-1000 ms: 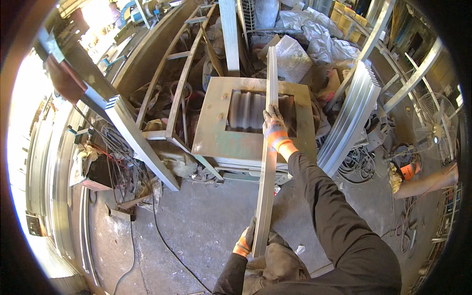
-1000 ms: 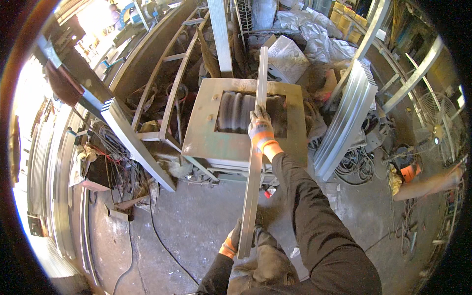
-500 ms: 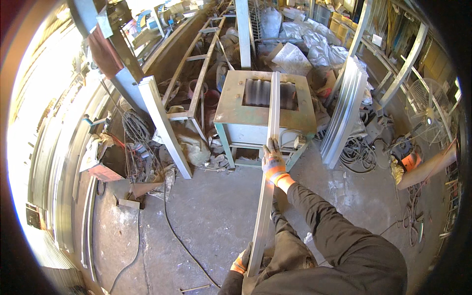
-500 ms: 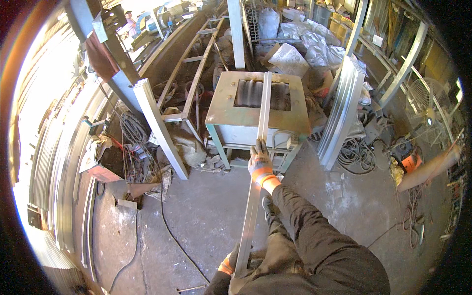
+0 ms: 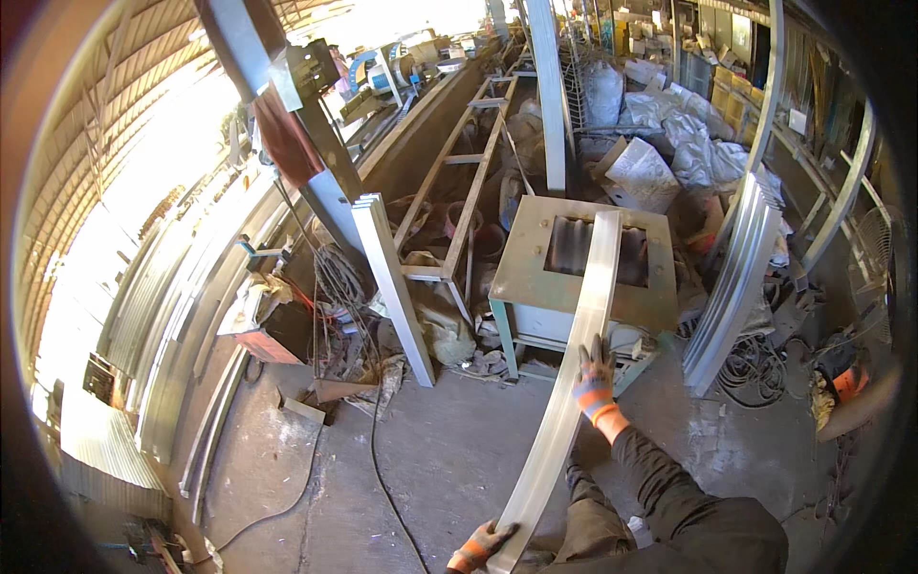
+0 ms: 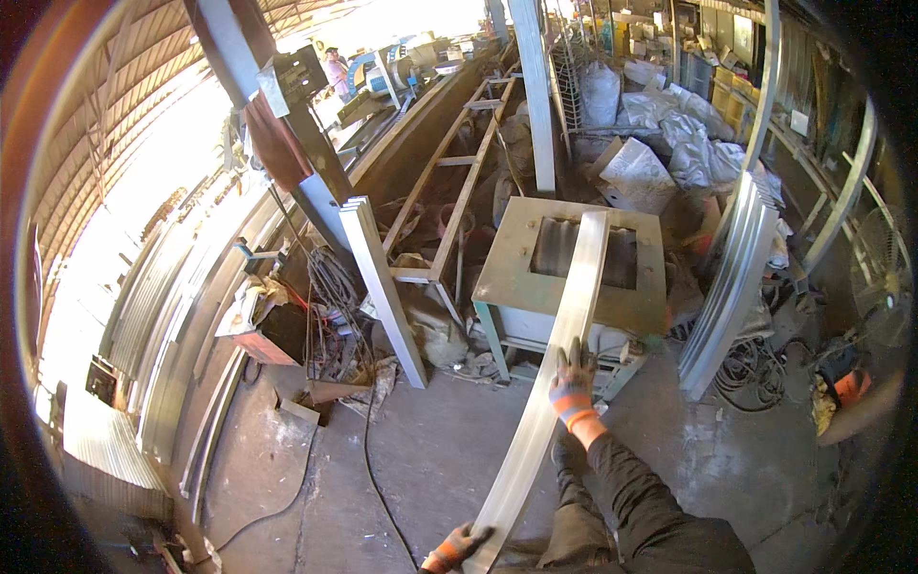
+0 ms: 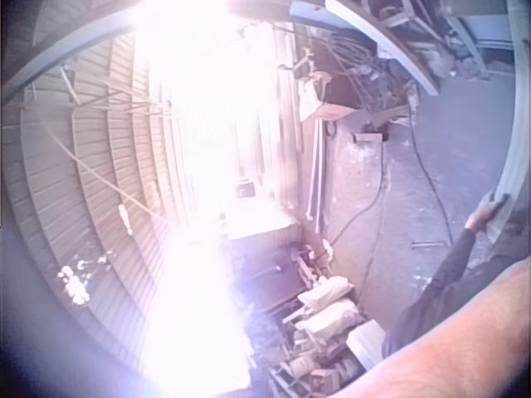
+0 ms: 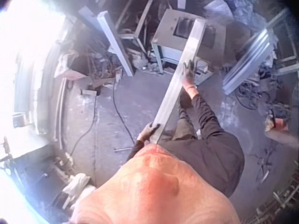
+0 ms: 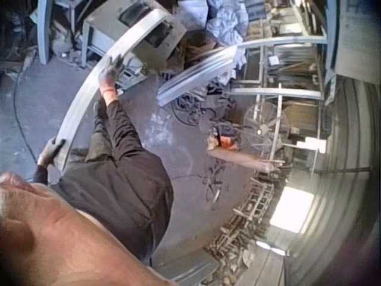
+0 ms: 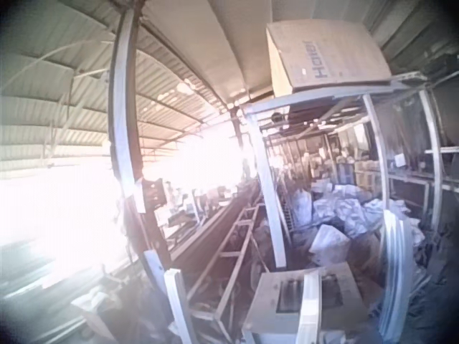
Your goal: The person repeatedly feeds long metal profiles through a bench-mounted grinding machine, rotating the pieces to smooth multiple edges. The person handles several profiles one at a time, moving them between the machine and a nearby rack.
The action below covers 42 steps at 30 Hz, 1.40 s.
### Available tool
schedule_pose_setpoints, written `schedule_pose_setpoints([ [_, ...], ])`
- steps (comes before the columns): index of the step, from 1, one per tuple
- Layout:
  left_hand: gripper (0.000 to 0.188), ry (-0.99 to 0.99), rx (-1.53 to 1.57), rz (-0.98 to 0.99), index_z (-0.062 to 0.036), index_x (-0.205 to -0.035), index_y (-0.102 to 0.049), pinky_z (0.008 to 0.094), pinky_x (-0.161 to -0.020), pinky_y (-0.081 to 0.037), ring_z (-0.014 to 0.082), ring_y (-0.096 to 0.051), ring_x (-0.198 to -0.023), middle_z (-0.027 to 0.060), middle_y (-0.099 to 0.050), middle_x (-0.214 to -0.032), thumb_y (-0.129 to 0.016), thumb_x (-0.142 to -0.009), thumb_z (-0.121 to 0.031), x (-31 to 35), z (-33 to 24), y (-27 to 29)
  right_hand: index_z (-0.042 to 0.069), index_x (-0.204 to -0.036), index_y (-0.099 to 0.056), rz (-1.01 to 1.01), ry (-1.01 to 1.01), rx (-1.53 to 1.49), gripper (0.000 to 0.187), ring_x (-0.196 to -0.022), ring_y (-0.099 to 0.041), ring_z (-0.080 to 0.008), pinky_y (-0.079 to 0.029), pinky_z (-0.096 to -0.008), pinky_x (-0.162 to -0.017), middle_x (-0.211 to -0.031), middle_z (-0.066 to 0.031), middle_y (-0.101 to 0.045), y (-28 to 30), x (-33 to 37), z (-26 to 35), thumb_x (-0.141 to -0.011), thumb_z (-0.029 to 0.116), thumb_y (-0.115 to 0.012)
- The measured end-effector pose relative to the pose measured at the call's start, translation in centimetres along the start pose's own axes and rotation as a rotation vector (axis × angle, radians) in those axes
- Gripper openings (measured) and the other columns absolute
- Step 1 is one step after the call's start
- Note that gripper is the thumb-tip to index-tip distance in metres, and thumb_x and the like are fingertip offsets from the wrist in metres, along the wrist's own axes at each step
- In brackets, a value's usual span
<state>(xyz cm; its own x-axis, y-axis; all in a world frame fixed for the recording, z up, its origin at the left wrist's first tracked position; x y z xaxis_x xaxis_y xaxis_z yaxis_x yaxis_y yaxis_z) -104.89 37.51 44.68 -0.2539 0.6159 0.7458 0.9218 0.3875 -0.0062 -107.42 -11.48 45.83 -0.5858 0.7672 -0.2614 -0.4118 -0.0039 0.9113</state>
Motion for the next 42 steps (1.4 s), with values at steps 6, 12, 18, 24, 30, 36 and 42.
schedule_pose_setpoints([
  [6, 0.065, -0.067, -0.006, -0.151, 0.0028, -0.143, -0.071, 0.0339, -0.089, -0.063, 0.0152, -0.075, -0.099, 0.0085, -0.082, -0.117, -0.084, -0.105, -0.049, -13.4, -23.0, -5.3, -0.004, -0.159, -0.060, -0.015, 0.011, 0.094, 0.081, -0.167, -0.036, -0.0488, -0.021, -0.0619, -0.140, -0.174, -0.0301, -0.049, -4.2, -25.9, -5.5, -0.102, 0.052, -0.073],
  [12, 0.059, -0.157, 0.020, -0.157, 0.0027, -0.132, -0.075, 0.0328, -0.087, -0.061, 0.0146, -0.074, -0.099, 0.0087, -0.082, -0.114, -0.085, -0.105, -0.049, -29.8, -39.3, -10.3, -0.004, -0.146, -0.067, -0.085, -0.169, 0.297, 0.064, -0.152, -0.055, -0.0514, -0.034, -0.0616, -0.133, -0.156, -0.0331, -0.065, -6.6, -47.4, -14.5, -0.108, 0.047, -0.066],
  [18, 0.058, -0.174, 0.175, -0.104, 0.0027, -0.134, -0.075, 0.0307, -0.088, -0.060, 0.0127, -0.073, -0.099, 0.0082, -0.082, -0.115, -0.086, -0.105, -0.046, -37.0, -43.7, -13.3, 0.001, -0.157, -0.063, -0.113, -0.087, 0.304, 0.063, -0.160, -0.050, -0.0421, -0.029, -0.0569, -0.137, -0.169, -0.0243, -0.058, -8.4, -53.0, -20.8, -0.113, 0.045, -0.056],
  [24, 0.051, -0.172, 0.230, -0.092, 0.0011, -0.130, -0.074, 0.0317, -0.084, -0.059, 0.0127, -0.071, -0.096, 0.0052, -0.080, -0.114, -0.087, -0.105, -0.041, -34.9, -39.3, -14.0, 0.002, -0.172, -0.049, 0.093, -0.052, 0.430, 0.069, -0.171, -0.035, -0.0398, -0.011, -0.0619, -0.142, -0.183, -0.0210, -0.041, -8.2, -48.4, -19.8, -0.115, 0.040, -0.042],
  [30, 0.038, -0.340, -0.048, -0.128, -0.0044, -0.129, -0.076, 0.0331, -0.087, -0.059, 0.0205, -0.074, -0.098, 0.0062, -0.078, -0.102, -0.080, -0.110, -0.037, -25.5, -28.8, -11.9, 0.007, -0.174, -0.047, 0.095, -0.164, 0.321, 0.067, -0.171, -0.037, -0.0330, -0.024, -0.0808, -0.129, -0.184, -0.0127, -0.042, -5.1, -36.1, -13.5, -0.113, 0.037, -0.048],
  [36, 0.027, -0.209, -0.067, -0.138, -0.0110, -0.134, -0.078, 0.0350, -0.082, -0.058, 0.0215, -0.071, -0.091, 0.0076, -0.074, -0.107, -0.077, -0.111, -0.024, -14.4, -13.4, -9.4, 0.008, -0.178, -0.039, 0.224, -0.186, 0.288, 0.074, -0.174, -0.030, -0.0320, -0.028, -0.0800, -0.125, -0.189, -0.0138, -0.031, -1.6, -18.9, -5.1, -0.111, 0.038, -0.047],
  [42, 0.031, -0.664, -0.474, -0.228, -0.0152, -0.135, -0.079, 0.0400, -0.063, -0.051, 0.0223, -0.063, -0.076, 0.0058, -0.064, -0.091, -0.081, -0.104, -0.012, -2.4, 3.9, -6.0, 0.005, -0.170, -0.051, 0.105, -0.140, 0.353, 0.071, -0.166, -0.044, -0.0341, -0.037, -0.0708, -0.118, -0.181, -0.0168, -0.046, -0.1, -0.2, 3.7, -0.107, 0.038, -0.055],
])
Point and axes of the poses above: each hand's wrist, its own x-axis away from the middle knuckle, its own y-axis out of the back of the hand, z = x × y, the point moved 2 cm from there along -x, towards the middle knuckle
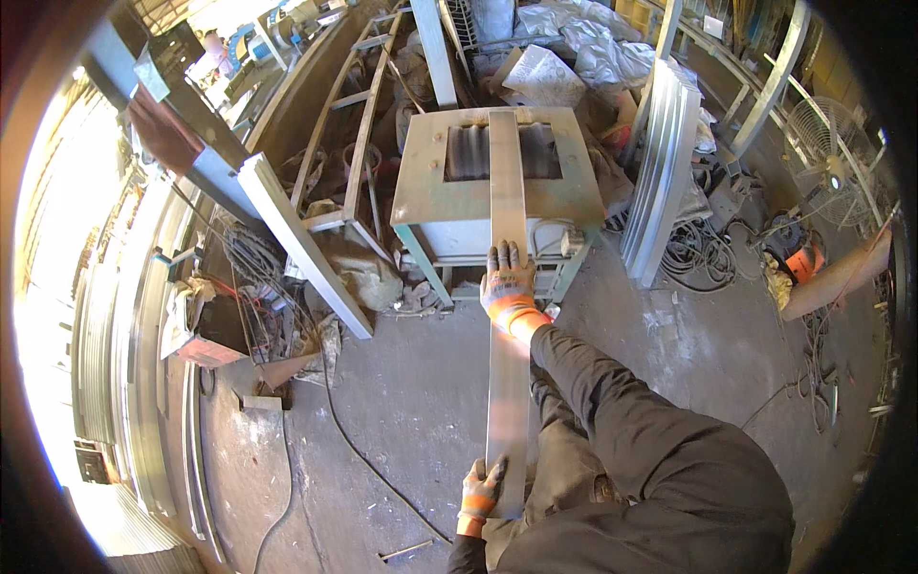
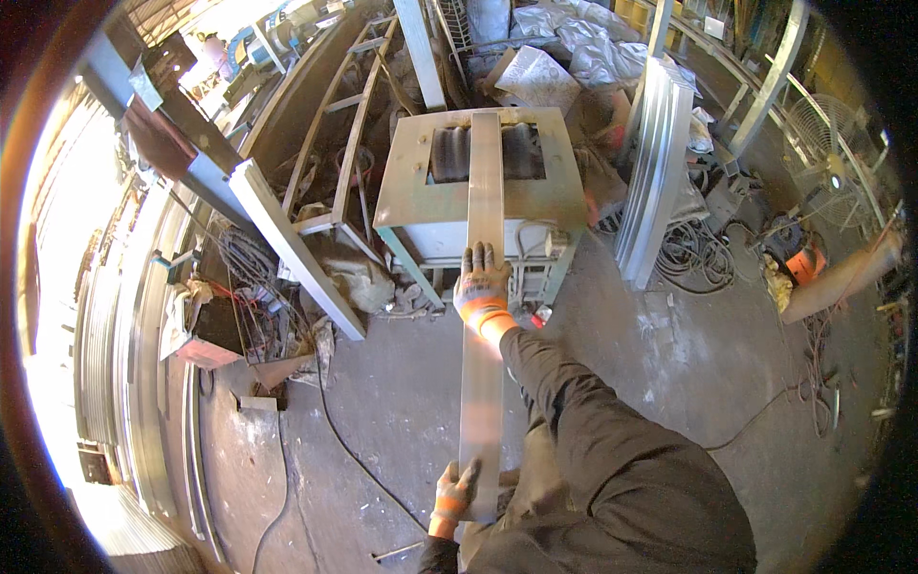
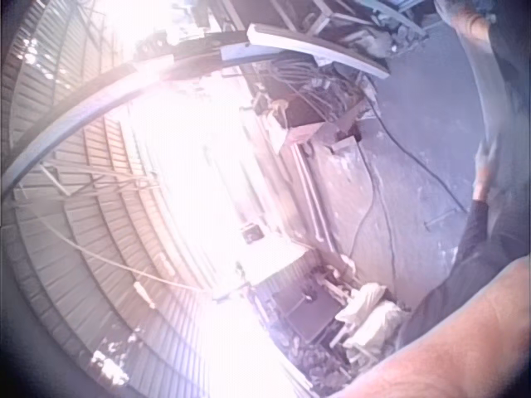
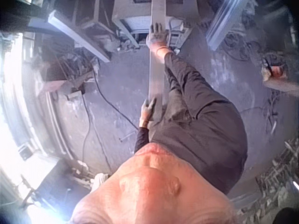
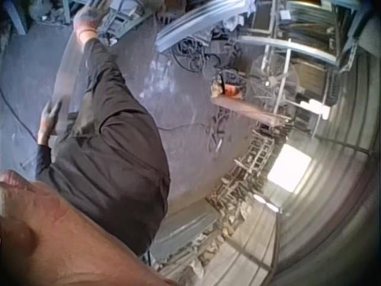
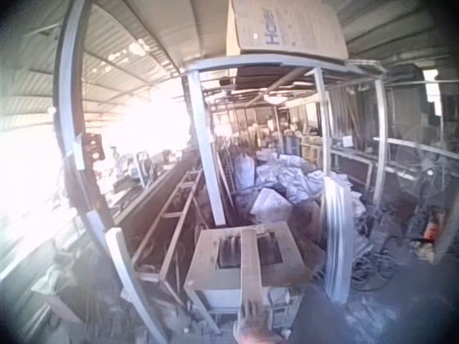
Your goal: The person repeatedly feeds long metal profiles through a bench-mounted grinding machine, rotating the pieces to smooth multiple edges. The person handles several profiles one at a time, moving them between the machine and a nearby rack.
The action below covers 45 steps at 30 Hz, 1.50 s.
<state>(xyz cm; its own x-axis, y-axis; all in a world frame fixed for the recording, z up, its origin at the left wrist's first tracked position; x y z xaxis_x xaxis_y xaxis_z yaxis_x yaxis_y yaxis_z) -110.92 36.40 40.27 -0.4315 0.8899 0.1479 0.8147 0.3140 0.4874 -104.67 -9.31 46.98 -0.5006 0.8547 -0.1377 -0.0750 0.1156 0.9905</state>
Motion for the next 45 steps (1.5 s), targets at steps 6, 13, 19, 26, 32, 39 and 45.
schedule_pose_setpoints([
  [6, 0.044, 0.373, 0.123, -0.053, -0.0028, -0.112, -0.075, 0.0502, -0.074, -0.057, 0.0410, -0.075, -0.082, 0.0168, -0.075, -0.084, -0.088, -0.100, -0.043, 11.2, 0.5, 3.2, 0.008, -0.177, -0.037, 0.121, -0.045, -0.189, 0.099, -0.174, -0.027, -0.0364, -0.032, -0.0716, -0.128, -0.189, -0.0183, -0.028, 2.1, 10.6, 2.9, -0.093, 0.047, -0.074],
  [13, 0.059, 0.220, -0.560, -0.292, -0.0067, -0.100, -0.062, 0.0557, -0.073, -0.057, 0.0445, -0.072, -0.080, 0.0153, -0.071, -0.087, -0.095, -0.087, -0.055, 11.3, -6.9, 6.2, 0.004, -0.166, -0.049, 0.143, -0.689, -1.656, 0.100, -0.117, -0.074, -0.0223, -0.061, -0.0370, -0.102, -0.133, -0.0110, -0.078, -4.4, 11.5, 1.3, -0.083, 0.024, -0.102],
  [19, 0.068, 0.571, 0.452, 0.082, 0.0054, -0.151, -0.061, 0.0414, -0.113, -0.054, 0.0289, -0.069, -0.128, 0.0182, -0.075, -0.135, -0.088, -0.101, -0.033, -2.7, -5.9, 10.5, 0.009, -0.149, -0.067, 0.433, -0.474, -2.697, 0.052, -0.094, -0.081, -0.0373, -0.070, -0.0504, -0.078, -0.117, -0.0198, -0.080, -7.6, 1.8, -1.3, -0.103, 0.027, -0.081],
  [26, 0.058, 0.594, 0.249, 0.041, 0.0041, -0.122, -0.077, 0.0378, -0.082, -0.063, 0.0162, -0.080, -0.092, 0.0153, -0.086, -0.104, -0.097, -0.094, -0.043, -23.8, -11.0, 5.7, -0.001, -0.163, -0.053, -0.106, -0.299, -1.505, 0.070, -0.130, -0.071, -0.0379, -0.054, -0.0480, -0.116, -0.144, -0.0242, -0.072, -9.5, -19.4, -10.4, -0.105, 0.031, -0.075],
  [32, 0.069, 0.425, -0.130, -0.027, 0.0024, -0.115, -0.072, 0.0549, -0.086, -0.062, 0.0475, -0.078, -0.099, 0.0283, -0.080, -0.102, -0.085, -0.097, -0.063, -42.1, -14.5, 1.8, -0.004, -0.164, -0.055, -0.092, 0.074, -0.219, 0.086, -0.162, -0.046, -0.0474, -0.026, -0.0594, -0.138, -0.173, -0.0312, -0.049, -6.8, -44.6, -10.2, -0.111, 0.064, -0.056],
  [39, 0.068, 0.066, -0.138, -0.107, 0.0003, -0.120, -0.072, 0.0583, -0.089, -0.058, 0.0521, -0.074, -0.102, 0.0284, -0.079, -0.103, -0.071, -0.106, -0.067, -58.9, -14.7, -1.7, 0.005, -0.172, -0.050, -0.192, -0.018, -0.171, 0.080, -0.161, -0.051, -0.0377, -0.025, -0.0523, -0.140, -0.172, -0.0227, -0.056, -10.2, -61.3, -13.6, -0.117, 0.063, -0.041],
  [45, 0.060, 0.321, -0.037, -0.041, -0.0041, -0.122, -0.072, 0.0585, -0.089, -0.058, 0.0519, -0.074, -0.100, 0.0267, -0.079, -0.101, -0.070, -0.109, -0.062, -53.6, -14.4, -0.6, 0.010, -0.173, -0.049, -0.026, -0.110, -0.016, 0.070, -0.170, -0.036, -0.0401, -0.016, -0.0729, -0.137, -0.186, -0.0166, -0.038, -8.5, -54.3, -11.6, -0.113, 0.046, -0.047],
])
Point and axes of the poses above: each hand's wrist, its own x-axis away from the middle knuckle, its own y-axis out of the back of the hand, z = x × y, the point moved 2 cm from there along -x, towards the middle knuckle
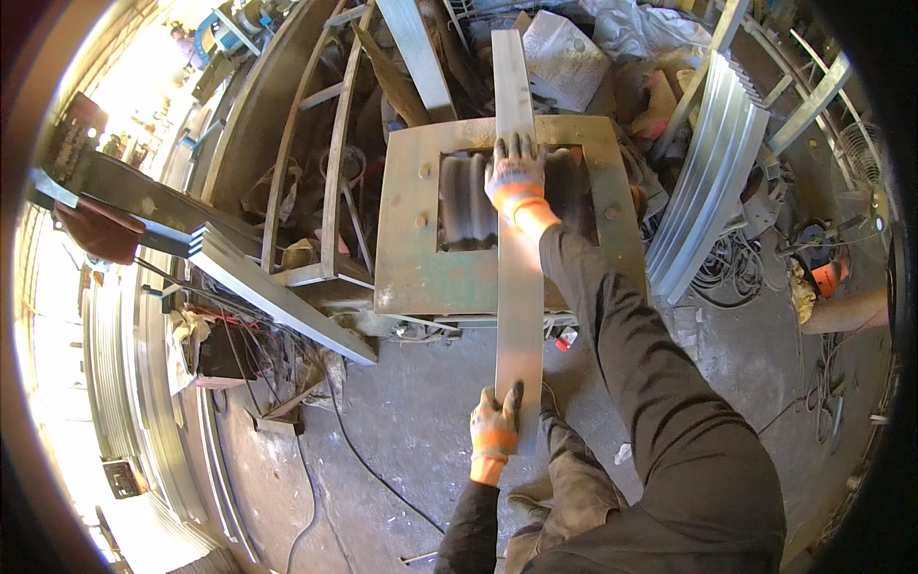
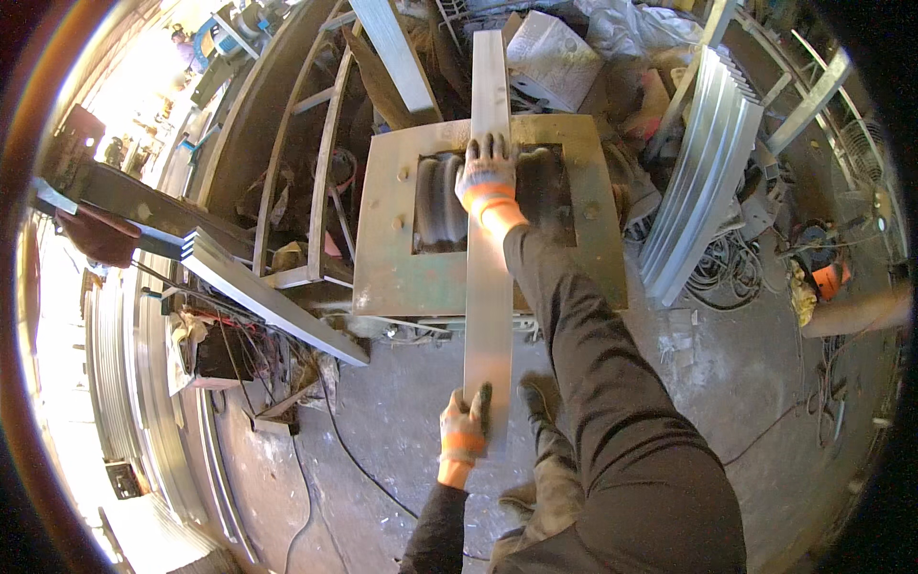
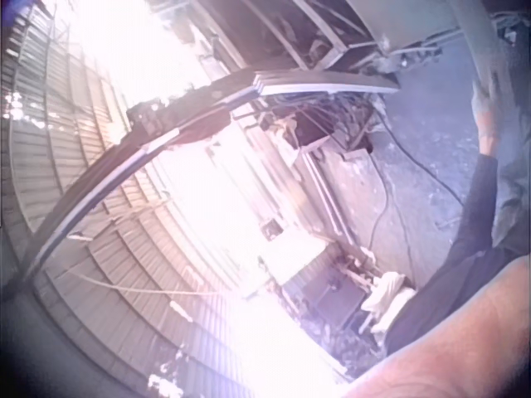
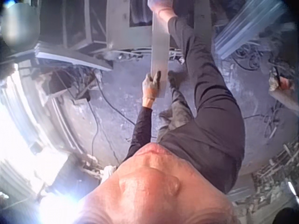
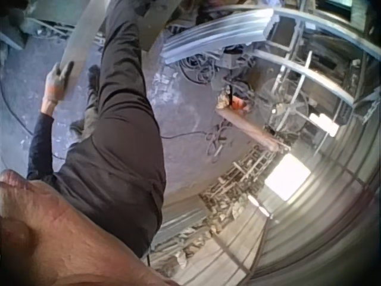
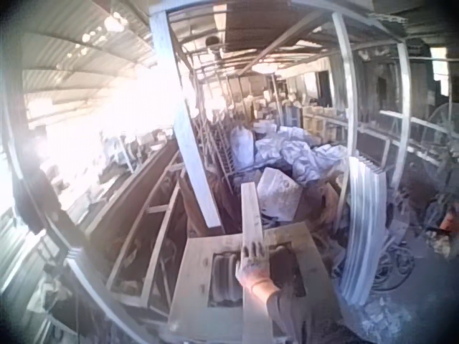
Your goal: The person repeatedly feeds long metal profiles through a bench-mounted grinding machine, rotating the pieces to smooth multiple edges. The person handles several profiles one at a time, moving them between the machine and a nearby rack.
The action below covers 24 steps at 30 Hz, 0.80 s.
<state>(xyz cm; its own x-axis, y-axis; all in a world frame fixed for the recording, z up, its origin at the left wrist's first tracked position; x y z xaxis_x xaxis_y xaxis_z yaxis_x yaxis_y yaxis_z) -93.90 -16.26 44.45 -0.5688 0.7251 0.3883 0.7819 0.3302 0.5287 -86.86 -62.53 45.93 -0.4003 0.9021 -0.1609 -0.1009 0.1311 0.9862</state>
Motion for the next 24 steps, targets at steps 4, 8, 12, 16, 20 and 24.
schedule_pose_setpoints([
  [4, 0.054, 0.122, 0.026, 0.002, -0.0045, -0.120, -0.073, 0.0585, -0.089, -0.058, 0.0517, -0.075, -0.101, 0.0261, -0.080, -0.104, -0.071, -0.109, -0.058, 9.3, 3.6, 1.3, 0.009, -0.180, -0.034, 0.161, -0.040, -0.053, 0.081, -0.174, -0.024, -0.0439, -0.022, -0.0791, -0.133, -0.190, -0.0173, -0.026, 4.4, 9.7, 0.9, -0.109, 0.044, -0.051],
  [8, 0.059, 0.136, -0.017, -0.043, 0.0003, -0.114, -0.075, 0.0507, -0.081, -0.060, 0.0437, -0.080, -0.090, 0.0262, -0.082, -0.097, -0.076, -0.107, -0.059, 20.6, 9.4, 2.5, 0.006, -0.182, -0.027, 0.206, -0.028, -0.112, 0.087, -0.175, -0.019, -0.0456, -0.035, -0.0792, -0.126, -0.192, -0.0174, -0.020, 7.3, 21.9, 2.7, -0.109, 0.045, -0.054],
  [12, 0.062, 0.095, -0.074, -0.032, 0.0007, -0.111, -0.074, 0.0518, -0.083, -0.060, 0.0476, -0.080, -0.095, 0.0287, -0.081, -0.097, -0.076, -0.106, -0.061, 32.7, 17.0, 3.7, 0.006, -0.180, -0.032, 0.206, -0.028, -0.046, 0.090, -0.175, -0.020, -0.0449, -0.041, -0.0767, -0.119, -0.191, -0.0188, -0.024, 8.7, 35.7, 4.6, -0.105, 0.048, -0.059],
  [16, 0.060, 0.163, -0.034, -0.024, -0.0004, -0.111, -0.075, 0.0531, -0.084, -0.061, 0.0492, -0.079, -0.098, 0.0288, -0.081, -0.098, -0.077, -0.105, -0.060, 44.4, 24.1, 5.8, 0.005, -0.179, -0.035, 0.179, -0.015, -0.061, 0.092, -0.173, -0.025, -0.0466, -0.047, -0.0693, -0.110, -0.189, -0.0206, -0.029, 10.5, 49.4, 7.0, -0.101, 0.044, -0.063],
  [20, 0.059, 0.149, -0.097, -0.038, -0.0020, -0.112, -0.076, 0.0527, -0.085, -0.061, 0.0491, -0.079, -0.097, 0.0270, -0.081, -0.097, -0.079, -0.104, -0.061, 53.2, 27.5, 8.8, 0.005, -0.178, -0.038, 0.152, -0.017, -0.107, 0.089, -0.173, -0.026, -0.0467, -0.047, -0.0732, -0.110, -0.188, -0.0199, -0.031, 13.2, 58.5, 8.8, -0.101, 0.041, -0.064],
  [24, 0.065, 0.187, -0.235, -0.083, -0.0041, -0.106, -0.076, 0.0560, -0.085, -0.060, 0.0503, -0.077, -0.095, 0.0259, -0.080, -0.094, -0.076, -0.102, -0.069, 59.2, 29.7, 10.8, 0.005, -0.175, -0.042, 0.073, -0.023, -0.281, 0.089, -0.172, -0.028, -0.0475, -0.043, -0.0740, -0.118, -0.187, -0.0213, -0.031, 13.5, 64.6, 9.1, -0.100, 0.046, -0.069],
])
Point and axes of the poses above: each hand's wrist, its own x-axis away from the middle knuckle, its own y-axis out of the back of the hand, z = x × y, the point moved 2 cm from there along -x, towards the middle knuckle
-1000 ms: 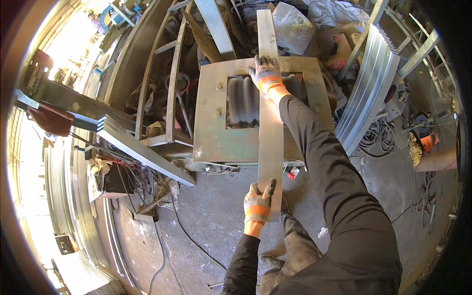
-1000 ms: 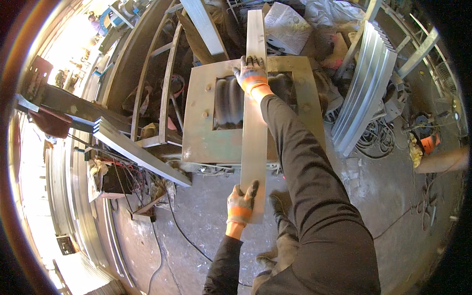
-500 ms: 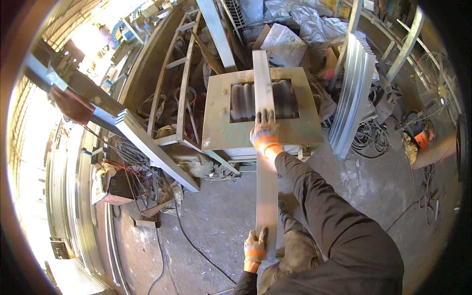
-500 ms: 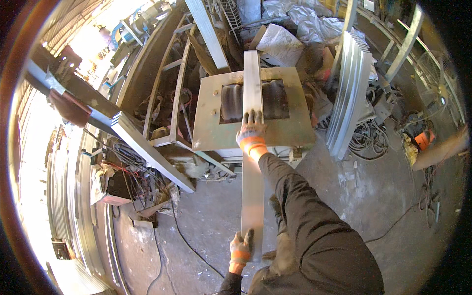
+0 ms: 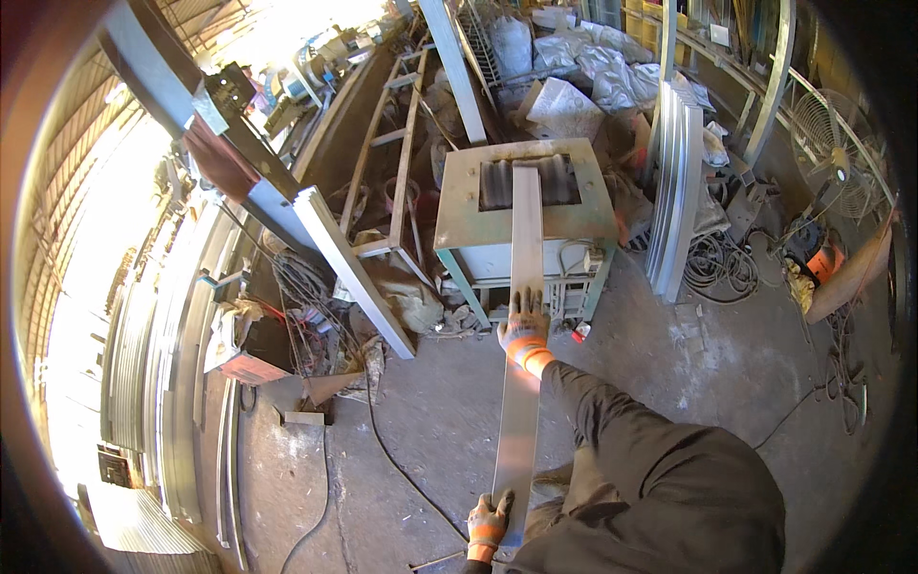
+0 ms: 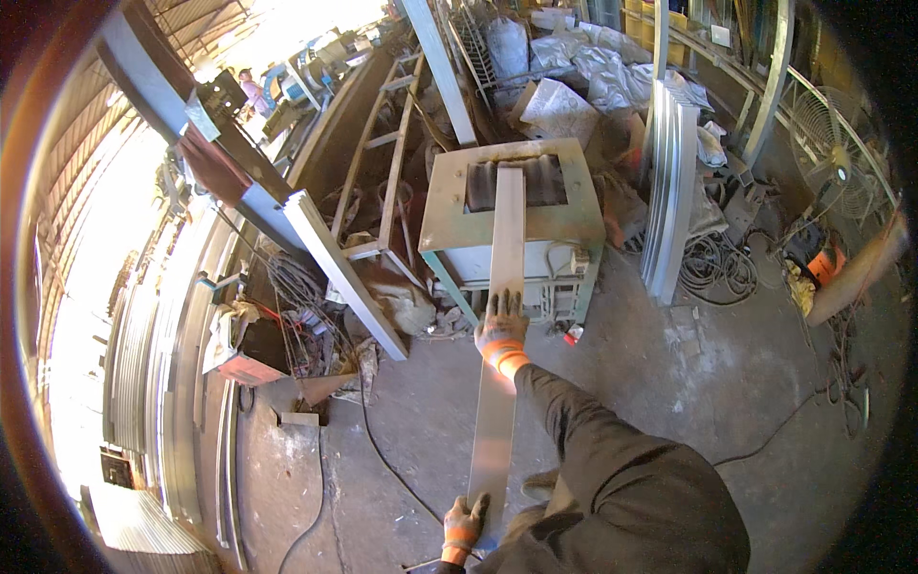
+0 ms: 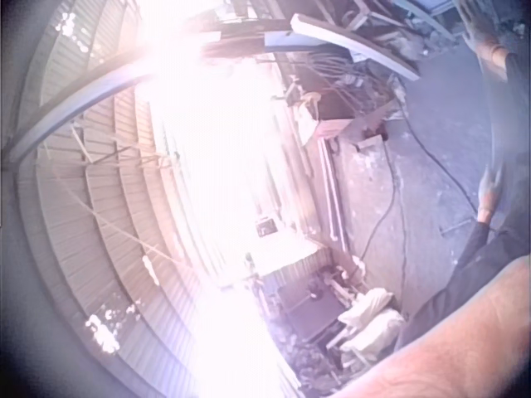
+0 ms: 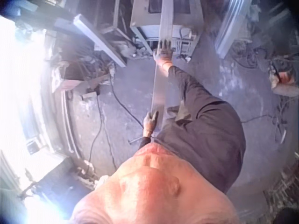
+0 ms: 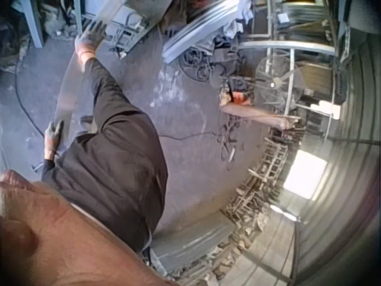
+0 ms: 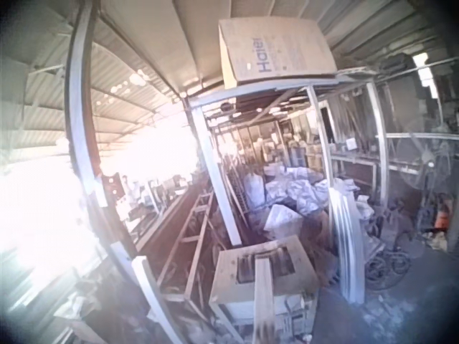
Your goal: The person repeatedly feeds long metal profiles through a bench-mounted grinding machine, rotating the pieces to smooth multiple edges. The person handles several profiles one at a time, moving them between the machine and a nearby rack.
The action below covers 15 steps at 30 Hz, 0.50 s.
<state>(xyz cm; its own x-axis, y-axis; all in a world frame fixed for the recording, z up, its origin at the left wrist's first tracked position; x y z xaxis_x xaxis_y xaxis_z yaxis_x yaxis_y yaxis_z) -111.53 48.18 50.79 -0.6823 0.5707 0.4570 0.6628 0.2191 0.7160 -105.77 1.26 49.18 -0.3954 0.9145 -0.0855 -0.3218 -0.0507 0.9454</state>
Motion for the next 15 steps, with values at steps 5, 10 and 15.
schedule_pose_setpoints([
  [5, 0.077, 0.037, -0.250, -0.126, -0.0053, -0.107, -0.076, 0.0547, -0.083, -0.061, 0.0448, -0.079, -0.090, 0.0197, -0.081, -0.090, -0.079, -0.091, -0.081, 4.8, 4.2, 2.3, 0.000, -0.182, -0.018, 0.009, -0.309, -0.756, 0.140, -0.174, -0.022, -0.0464, -0.027, -0.0551, -0.139, -0.187, -0.0302, -0.021, -1.0, 5.6, -2.8, -0.086, 0.075, -0.087],
  [10, 0.060, -0.176, -0.351, -0.429, -0.0072, -0.098, -0.069, 0.0572, -0.078, -0.059, 0.0432, -0.076, -0.087, 0.0171, -0.076, -0.090, -0.087, -0.089, -0.063, 7.2, 3.8, 5.6, -0.008, -0.179, -0.008, 0.185, -0.417, -0.913, 0.157, -0.161, -0.044, -0.0501, -0.048, -0.0488, -0.129, -0.177, -0.0370, -0.033, -0.7, 9.7, -2.7, -0.073, 0.055, -0.104],
  [15, 0.072, -0.119, -0.386, -0.272, -0.0036, -0.108, -0.067, 0.0593, -0.083, -0.059, 0.0473, -0.075, -0.097, 0.0205, -0.077, -0.101, -0.076, -0.096, -0.074, 9.8, 2.4, 6.8, -0.009, -0.176, -0.021, 0.140, -0.401, -1.200, 0.138, -0.140, -0.067, -0.0329, -0.059, -0.0398, -0.113, -0.160, -0.0307, -0.059, -1.7, 11.7, -3.3, -0.076, 0.032, -0.107],
])
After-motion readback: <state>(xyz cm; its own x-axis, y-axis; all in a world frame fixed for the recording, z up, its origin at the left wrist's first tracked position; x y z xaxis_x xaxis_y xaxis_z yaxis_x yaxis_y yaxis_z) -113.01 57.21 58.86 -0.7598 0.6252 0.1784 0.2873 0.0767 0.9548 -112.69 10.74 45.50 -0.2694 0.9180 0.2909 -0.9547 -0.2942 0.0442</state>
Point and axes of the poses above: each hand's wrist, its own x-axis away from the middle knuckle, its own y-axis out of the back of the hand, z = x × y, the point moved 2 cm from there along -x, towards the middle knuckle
